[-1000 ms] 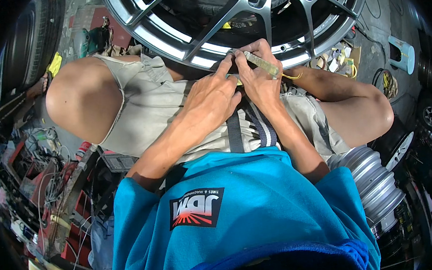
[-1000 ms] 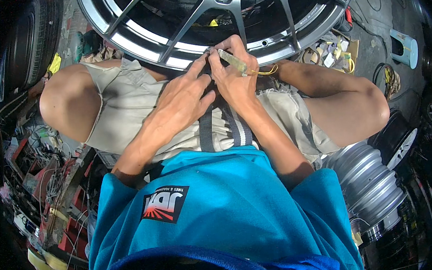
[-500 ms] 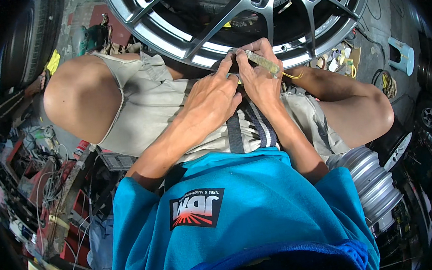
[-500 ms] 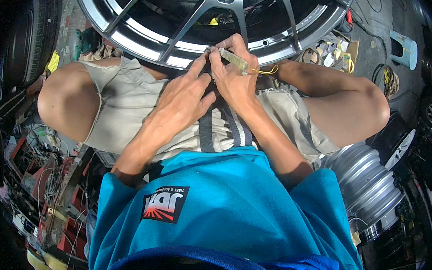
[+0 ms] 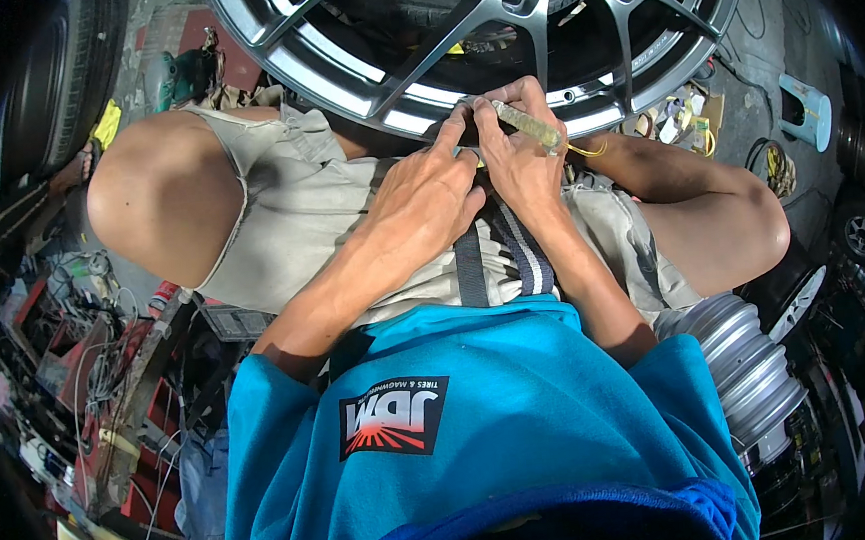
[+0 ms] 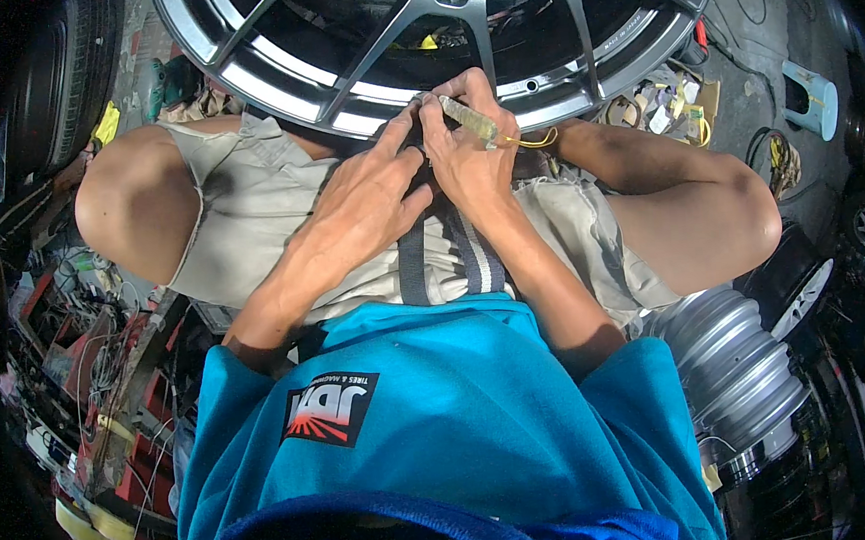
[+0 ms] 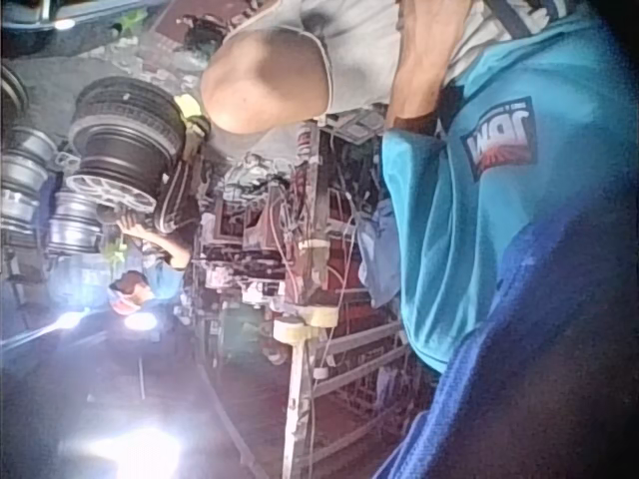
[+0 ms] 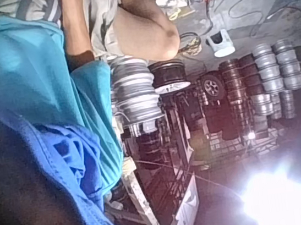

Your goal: The person applies tape along the rim and spokes of a car wheel using a handheld tool and their fingers, rotating the wheel by hand to work on different sections.

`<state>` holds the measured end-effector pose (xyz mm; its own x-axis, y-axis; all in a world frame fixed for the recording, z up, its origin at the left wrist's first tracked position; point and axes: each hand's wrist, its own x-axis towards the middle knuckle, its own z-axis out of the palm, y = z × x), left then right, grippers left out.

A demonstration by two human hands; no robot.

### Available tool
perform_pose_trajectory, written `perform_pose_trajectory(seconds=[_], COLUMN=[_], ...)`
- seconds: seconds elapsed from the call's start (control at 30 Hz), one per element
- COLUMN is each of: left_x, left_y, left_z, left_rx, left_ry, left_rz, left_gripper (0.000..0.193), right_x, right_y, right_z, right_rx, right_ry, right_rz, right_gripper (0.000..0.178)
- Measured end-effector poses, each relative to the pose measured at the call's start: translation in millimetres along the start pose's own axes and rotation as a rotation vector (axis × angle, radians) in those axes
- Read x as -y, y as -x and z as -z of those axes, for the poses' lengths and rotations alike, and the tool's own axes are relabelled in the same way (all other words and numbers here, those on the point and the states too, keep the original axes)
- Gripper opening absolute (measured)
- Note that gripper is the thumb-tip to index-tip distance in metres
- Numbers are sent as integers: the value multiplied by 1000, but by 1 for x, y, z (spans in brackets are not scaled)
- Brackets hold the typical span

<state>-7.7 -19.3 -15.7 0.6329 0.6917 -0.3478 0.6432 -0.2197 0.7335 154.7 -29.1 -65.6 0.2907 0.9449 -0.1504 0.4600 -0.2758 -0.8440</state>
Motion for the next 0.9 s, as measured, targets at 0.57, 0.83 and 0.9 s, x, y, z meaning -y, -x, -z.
perform_pose_trajectory(seconds=[0.57,0.83,0.9], left_x=[2,3,-1], left_y=[-1,-2,-2], left_z=[-1,-4,2], left_rx=[4,9,16], left_ry=[11,7,-2], left_rz=[-19,8,-3], left_gripper=[29,34,33], right_x=[0,-3,-3], right_y=[-1,0,0], right_z=[-1,0,-1], right_rx=[-2,12,13], right_ry=[10,0,-3], right_rz=[3,12,14], right_gripper=[17,18,18])
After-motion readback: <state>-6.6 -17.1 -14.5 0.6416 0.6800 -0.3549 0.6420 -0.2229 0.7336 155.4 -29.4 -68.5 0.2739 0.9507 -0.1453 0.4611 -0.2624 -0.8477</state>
